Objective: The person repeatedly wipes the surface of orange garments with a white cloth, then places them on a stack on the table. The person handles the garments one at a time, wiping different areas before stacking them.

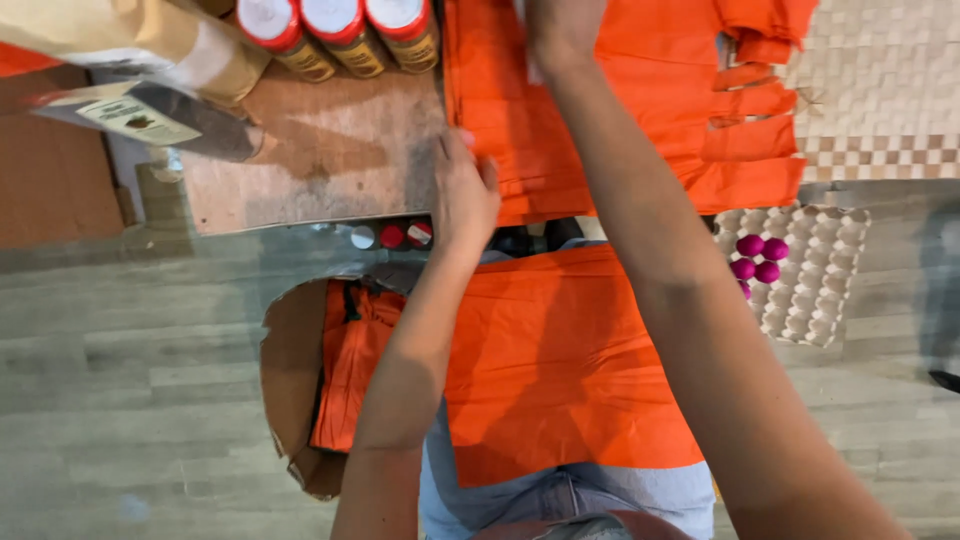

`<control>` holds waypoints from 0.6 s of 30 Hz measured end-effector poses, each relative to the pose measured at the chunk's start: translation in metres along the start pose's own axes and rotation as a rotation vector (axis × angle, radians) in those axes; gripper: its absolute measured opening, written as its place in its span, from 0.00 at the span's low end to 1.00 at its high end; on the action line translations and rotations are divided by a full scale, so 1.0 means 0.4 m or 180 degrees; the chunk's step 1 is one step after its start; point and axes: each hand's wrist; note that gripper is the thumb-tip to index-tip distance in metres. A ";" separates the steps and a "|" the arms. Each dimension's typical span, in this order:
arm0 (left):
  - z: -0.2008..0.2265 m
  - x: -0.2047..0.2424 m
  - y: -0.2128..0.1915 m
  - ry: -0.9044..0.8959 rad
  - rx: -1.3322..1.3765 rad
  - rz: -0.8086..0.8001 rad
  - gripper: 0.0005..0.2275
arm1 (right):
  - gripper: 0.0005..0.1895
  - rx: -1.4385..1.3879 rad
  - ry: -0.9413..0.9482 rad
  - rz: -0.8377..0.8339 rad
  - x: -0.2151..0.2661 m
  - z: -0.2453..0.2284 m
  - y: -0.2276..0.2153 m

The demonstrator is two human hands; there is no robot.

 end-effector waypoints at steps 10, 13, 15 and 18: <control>0.117 -0.141 -0.033 0.0773 -0.1571 -0.0403 0.35 | 0.05 0.0763 -0.0808 -0.0689 0.011 -0.010 -0.074; 0.111 -0.130 -0.023 0.0738 -0.1366 -0.0216 0.35 | 0.14 0.1128 -0.0121 -0.0869 0.069 0.161 -0.062; 0.124 -0.136 -0.041 0.0731 -0.1698 -0.0391 0.36 | 0.07 0.1036 -0.0069 -0.0377 0.077 0.261 -0.132; 0.122 -0.135 -0.041 0.0745 -0.1765 -0.0435 0.36 | 0.06 0.1740 0.0113 -0.0462 0.119 0.444 -0.209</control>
Point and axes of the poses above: each hand's wrist, its own x-axis away from the middle knuckle, its own y-axis out of the palm, z = x × y, and after that the axes turned 13 degrees about -x, right-handed
